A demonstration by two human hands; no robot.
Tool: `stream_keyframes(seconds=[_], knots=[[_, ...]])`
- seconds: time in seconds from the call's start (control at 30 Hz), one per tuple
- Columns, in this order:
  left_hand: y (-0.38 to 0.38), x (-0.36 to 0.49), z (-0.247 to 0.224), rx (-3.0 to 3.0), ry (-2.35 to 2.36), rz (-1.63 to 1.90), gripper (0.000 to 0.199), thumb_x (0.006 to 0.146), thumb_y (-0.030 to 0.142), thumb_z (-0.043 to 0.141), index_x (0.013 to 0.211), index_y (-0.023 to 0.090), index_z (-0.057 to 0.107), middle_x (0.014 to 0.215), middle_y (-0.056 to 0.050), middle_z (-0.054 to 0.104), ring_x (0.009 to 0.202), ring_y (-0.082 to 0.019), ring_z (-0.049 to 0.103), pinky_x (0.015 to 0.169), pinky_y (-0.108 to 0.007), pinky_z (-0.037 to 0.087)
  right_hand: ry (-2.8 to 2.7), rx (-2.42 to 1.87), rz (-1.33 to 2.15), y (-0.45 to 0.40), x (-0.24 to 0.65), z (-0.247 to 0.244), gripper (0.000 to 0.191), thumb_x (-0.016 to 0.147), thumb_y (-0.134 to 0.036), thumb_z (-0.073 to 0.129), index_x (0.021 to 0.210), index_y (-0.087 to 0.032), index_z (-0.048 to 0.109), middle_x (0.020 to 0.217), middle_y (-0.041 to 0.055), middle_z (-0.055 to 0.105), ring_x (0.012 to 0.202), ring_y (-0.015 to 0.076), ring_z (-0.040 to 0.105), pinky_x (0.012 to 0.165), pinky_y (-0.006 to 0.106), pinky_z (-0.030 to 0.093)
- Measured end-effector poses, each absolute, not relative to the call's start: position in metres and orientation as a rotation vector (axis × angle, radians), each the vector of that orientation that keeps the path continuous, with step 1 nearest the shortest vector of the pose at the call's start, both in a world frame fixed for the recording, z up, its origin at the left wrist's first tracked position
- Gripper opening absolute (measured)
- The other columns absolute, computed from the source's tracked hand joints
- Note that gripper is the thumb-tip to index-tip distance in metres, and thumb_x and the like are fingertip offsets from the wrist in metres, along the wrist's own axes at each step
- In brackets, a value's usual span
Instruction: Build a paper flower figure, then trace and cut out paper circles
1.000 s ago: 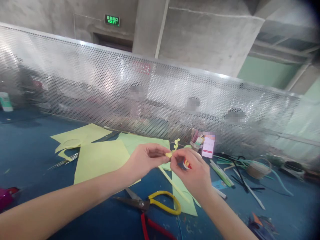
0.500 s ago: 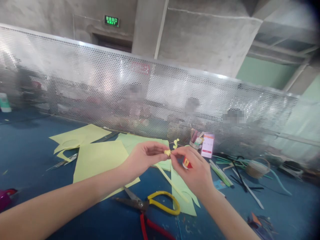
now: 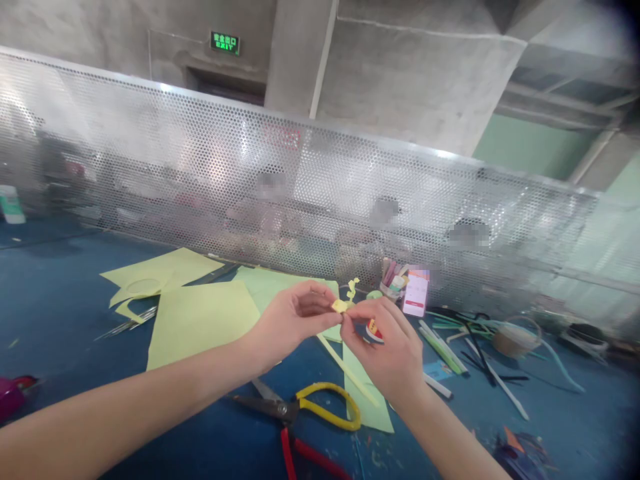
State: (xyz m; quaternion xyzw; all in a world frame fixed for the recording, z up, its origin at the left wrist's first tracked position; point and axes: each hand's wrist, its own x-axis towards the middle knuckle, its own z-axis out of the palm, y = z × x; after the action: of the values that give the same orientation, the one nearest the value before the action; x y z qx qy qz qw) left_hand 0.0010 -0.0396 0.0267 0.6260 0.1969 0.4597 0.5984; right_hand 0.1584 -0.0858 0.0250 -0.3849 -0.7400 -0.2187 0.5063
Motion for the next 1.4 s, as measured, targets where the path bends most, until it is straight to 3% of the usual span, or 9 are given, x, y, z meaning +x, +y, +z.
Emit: stream_keyframes(seconds=[0.4,0.67,0.97,1.2,1.4], knots=[[-0.036,-0.001,0.028,1.414,0.442,1.049,0.020,0.071,0.022,0.070,0.090,0.020,0.066,0.085,0.001,0.070,0.082,-0.013,0.065,0.076,-0.024,0.050,-1.800,-0.979,-0.391,-0.086,0.165,0.035,0.009,0.078,-0.012,0.057,0.080,-0.021,0.059,0.074,-0.0003,0.062,0.069,0.0126,0.059,0.067,0.025,0.047],[-0.035,-0.001,0.028,1.437,0.459,1.066,0.020,0.068,0.021,0.072,0.087,0.018,0.067,0.083,0.000,0.070,0.080,-0.015,0.066,0.076,-0.027,0.051,-1.797,-0.994,-0.415,-0.087,0.163,0.033,0.010,0.078,-0.011,0.056,0.079,-0.020,0.058,0.073,-0.0004,0.062,0.068,0.0124,0.058,0.066,0.025,0.047],[-0.035,0.001,0.024,1.492,0.478,1.071,0.019,0.068,0.022,0.072,0.086,0.017,0.068,0.079,-0.001,0.070,0.080,-0.016,0.065,0.077,-0.030,0.052,-1.848,-0.916,-0.574,-0.085,0.162,0.030,0.013,0.076,-0.007,0.055,0.080,-0.019,0.057,0.074,0.0002,0.061,0.072,0.0123,0.057,0.072,0.026,0.047],[-0.036,0.005,0.021,1.516,0.442,1.041,0.021,0.068,0.021,0.072,0.088,0.018,0.068,0.082,0.000,0.070,0.079,-0.013,0.065,0.078,-0.025,0.050,-1.895,-0.965,-0.634,-0.084,0.163,0.029,0.012,0.074,-0.005,0.053,0.074,-0.017,0.053,0.068,-0.0003,0.056,0.066,0.0125,0.052,0.062,0.025,0.044],[-0.040,0.004,0.024,1.406,0.427,1.032,0.022,0.067,0.020,0.074,0.088,0.019,0.064,0.079,0.002,0.069,0.077,-0.012,0.064,0.076,-0.026,0.050,-1.877,-0.933,-0.669,-0.085,0.163,0.028,0.012,0.076,-0.006,0.053,0.074,-0.018,0.051,0.070,0.0002,0.057,0.068,0.0126,0.052,0.064,0.026,0.045]])
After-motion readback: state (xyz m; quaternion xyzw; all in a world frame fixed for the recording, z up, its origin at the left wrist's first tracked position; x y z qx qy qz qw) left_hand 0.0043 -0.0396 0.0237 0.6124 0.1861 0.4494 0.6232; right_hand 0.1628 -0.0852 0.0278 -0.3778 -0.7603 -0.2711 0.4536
